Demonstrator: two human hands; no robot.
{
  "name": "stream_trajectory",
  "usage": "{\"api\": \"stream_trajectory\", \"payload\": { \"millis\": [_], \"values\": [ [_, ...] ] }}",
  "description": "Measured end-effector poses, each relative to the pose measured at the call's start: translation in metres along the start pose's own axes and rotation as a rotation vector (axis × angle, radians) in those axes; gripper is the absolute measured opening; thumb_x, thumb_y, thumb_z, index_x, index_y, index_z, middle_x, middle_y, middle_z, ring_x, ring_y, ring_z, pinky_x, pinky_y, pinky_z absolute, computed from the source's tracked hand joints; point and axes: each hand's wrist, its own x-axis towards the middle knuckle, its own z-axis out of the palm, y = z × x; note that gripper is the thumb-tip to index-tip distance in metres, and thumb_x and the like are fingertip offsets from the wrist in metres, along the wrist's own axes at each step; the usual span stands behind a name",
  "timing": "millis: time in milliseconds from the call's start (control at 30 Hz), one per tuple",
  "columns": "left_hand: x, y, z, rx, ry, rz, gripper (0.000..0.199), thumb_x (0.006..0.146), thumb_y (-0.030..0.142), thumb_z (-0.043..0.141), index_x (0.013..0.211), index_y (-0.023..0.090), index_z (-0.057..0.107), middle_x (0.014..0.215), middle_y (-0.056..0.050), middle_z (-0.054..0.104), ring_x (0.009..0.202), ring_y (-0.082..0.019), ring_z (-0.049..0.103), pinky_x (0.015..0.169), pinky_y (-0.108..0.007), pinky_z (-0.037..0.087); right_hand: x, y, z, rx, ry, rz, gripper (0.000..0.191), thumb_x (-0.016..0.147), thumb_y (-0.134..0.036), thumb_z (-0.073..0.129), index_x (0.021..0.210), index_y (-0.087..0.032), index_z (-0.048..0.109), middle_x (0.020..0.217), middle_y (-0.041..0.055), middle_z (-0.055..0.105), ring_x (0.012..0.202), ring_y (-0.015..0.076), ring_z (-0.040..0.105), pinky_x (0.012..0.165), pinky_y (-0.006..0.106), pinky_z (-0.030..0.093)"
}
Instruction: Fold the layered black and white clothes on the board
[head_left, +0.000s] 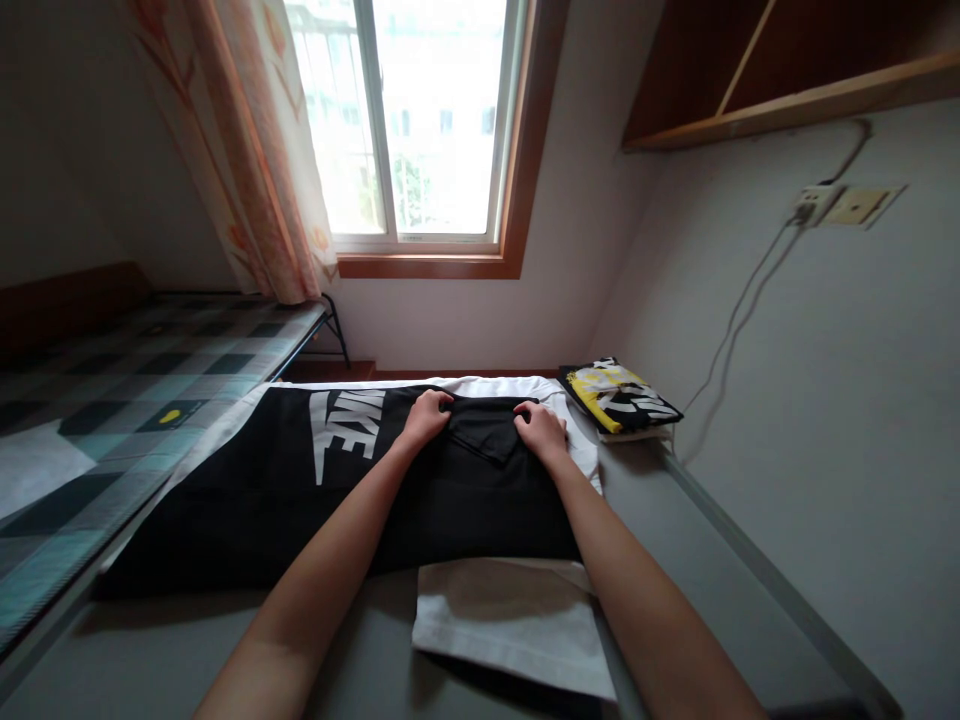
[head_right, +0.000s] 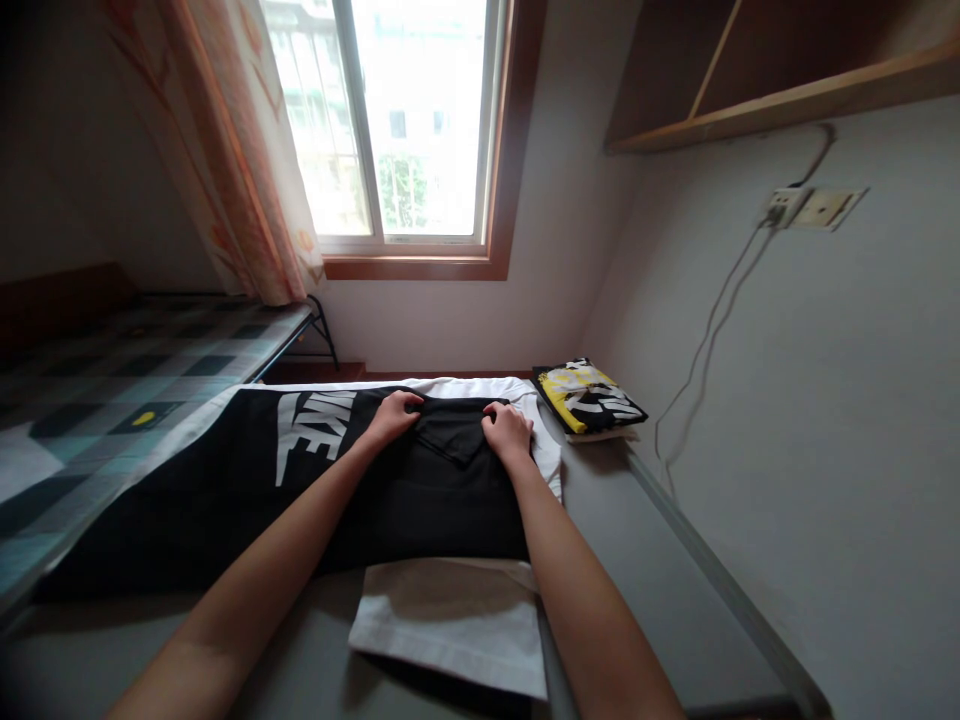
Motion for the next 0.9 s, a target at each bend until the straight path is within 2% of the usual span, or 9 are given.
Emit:
{"api": "stream_trajectory", "payload": {
  "millis": [100, 167, 267, 367, 433, 533, 700, 800, 900],
  "values": [
    [-0.007, 0.008, 0.002, 0.14, 0.065, 0.023, 0.031, 0.08, 0.018, 0.064, 0.109, 0.019, 0.074, 0.121, -0.011, 0.064, 0.11, -0.027, 0.061, 0.098, -0.038, 0.048, -0.002, -0.001, 0.0, -0.065, 0.156, -0.022, 0.031, 0.088, -0.03, 0.051, 0.108, -0.022, 0.074, 0.123, 0.0134, 0.062, 0.117, 0.03, 0.053, 0.098, 0.042, 0.039],
    [-0.011, 0.014, 0.004, 0.264, 0.108, 0.092, 0.028, 0.084, 0.023, 0.063, 0.11, 0.021, 0.074, 0.122, -0.011, 0.062, 0.114, -0.029, 0.058, 0.099, -0.041, 0.046, -0.002, -0.002, -0.001, -0.074, 0.204, -0.121, 0.036, 0.091, -0.034, 0.049, 0.114, -0.021, 0.073, 0.129, 0.0138, 0.059, 0.121, 0.0302, 0.05, 0.101, 0.043, 0.037],
    [-0.016, 0.022, 0.011, 0.302, 0.053, 0.259, 0.028, 0.091, 0.029, 0.056, 0.113, 0.024, 0.072, 0.121, -0.009, 0.064, 0.116, -0.027, 0.056, 0.103, -0.041, 0.043, -0.004, -0.007, 0.001, -0.078, 0.112, -0.349, 0.047, 0.096, -0.041, 0.043, 0.135, -0.021, 0.061, 0.145, 0.0117, 0.052, 0.132, 0.0287, 0.043, 0.109, 0.043, 0.032],
    [-0.02, 0.026, 0.021, 0.273, -0.086, 0.391, 0.036, 0.095, 0.032, 0.05, 0.128, 0.024, 0.064, 0.133, -0.009, 0.062, 0.124, -0.024, 0.054, 0.108, -0.039, 0.039, -0.005, -0.01, 0.008, -0.149, -0.062, -0.455, 0.054, 0.1, -0.045, 0.036, 0.148, -0.023, 0.046, 0.158, 0.0083, 0.038, 0.145, 0.0268, 0.03, 0.115, 0.043, 0.025],
    [-0.024, 0.026, 0.026, 0.29, -0.179, 0.414, 0.046, 0.096, 0.036, 0.048, 0.14, 0.023, 0.054, 0.146, -0.011, 0.053, 0.135, -0.025, 0.047, 0.115, -0.041, 0.031, -0.005, -0.011, 0.012, -0.206, -0.156, -0.45, 0.055, 0.102, -0.045, 0.03, 0.152, -0.025, 0.041, 0.161, 0.0069, 0.033, 0.148, 0.0258, 0.025, 0.117, 0.045, 0.022],
    [-0.028, 0.026, 0.031, 0.331, -0.281, 0.381, 0.061, 0.094, 0.049, 0.048, 0.149, 0.021, 0.043, 0.157, -0.012, 0.038, 0.147, -0.027, 0.032, 0.121, -0.047, 0.017, -0.005, -0.01, 0.014, -0.258, -0.22, -0.4, 0.057, 0.102, -0.048, 0.025, 0.154, -0.025, 0.037, 0.163, 0.0075, 0.028, 0.149, 0.026, 0.022, 0.119, 0.049, 0.017],
    [-0.03, 0.029, 0.03, 0.366, -0.34, 0.33, 0.078, 0.088, 0.066, 0.048, 0.153, 0.025, 0.036, 0.162, -0.01, 0.028, 0.151, -0.028, 0.021, 0.123, -0.048, 0.009, -0.001, -0.007, 0.011, -0.272, -0.248, -0.259, 0.066, 0.1, -0.057, 0.023, 0.157, -0.023, 0.03, 0.166, 0.0078, 0.018, 0.151, 0.0297, 0.014, 0.119, 0.056, 0.012],
    [-0.027, 0.025, 0.025, 0.378, -0.297, 0.3, 0.071, 0.092, 0.064, 0.043, 0.152, 0.026, 0.038, 0.162, -0.009, 0.029, 0.152, -0.027, 0.019, 0.123, -0.05, 0.006, 0.001, -0.005, 0.009, -0.27, -0.257, -0.219, 0.068, 0.1, -0.058, 0.021, 0.158, -0.023, 0.028, 0.166, 0.0079, 0.015, 0.152, 0.0297, 0.013, 0.119, 0.057, 0.011],
    [-0.021, 0.013, 0.018, 0.388, -0.177, 0.203, 0.061, 0.096, 0.057, 0.04, 0.15, 0.029, 0.041, 0.161, -0.006, 0.032, 0.151, -0.027, 0.02, 0.122, -0.053, 0.006, 0.001, -0.003, 0.009, -0.269, -0.261, -0.212, 0.068, 0.1, -0.059, 0.022, 0.158, -0.023, 0.027, 0.166, 0.0073, 0.015, 0.152, 0.0289, 0.011, 0.119, 0.056, 0.011]
  ]
}}
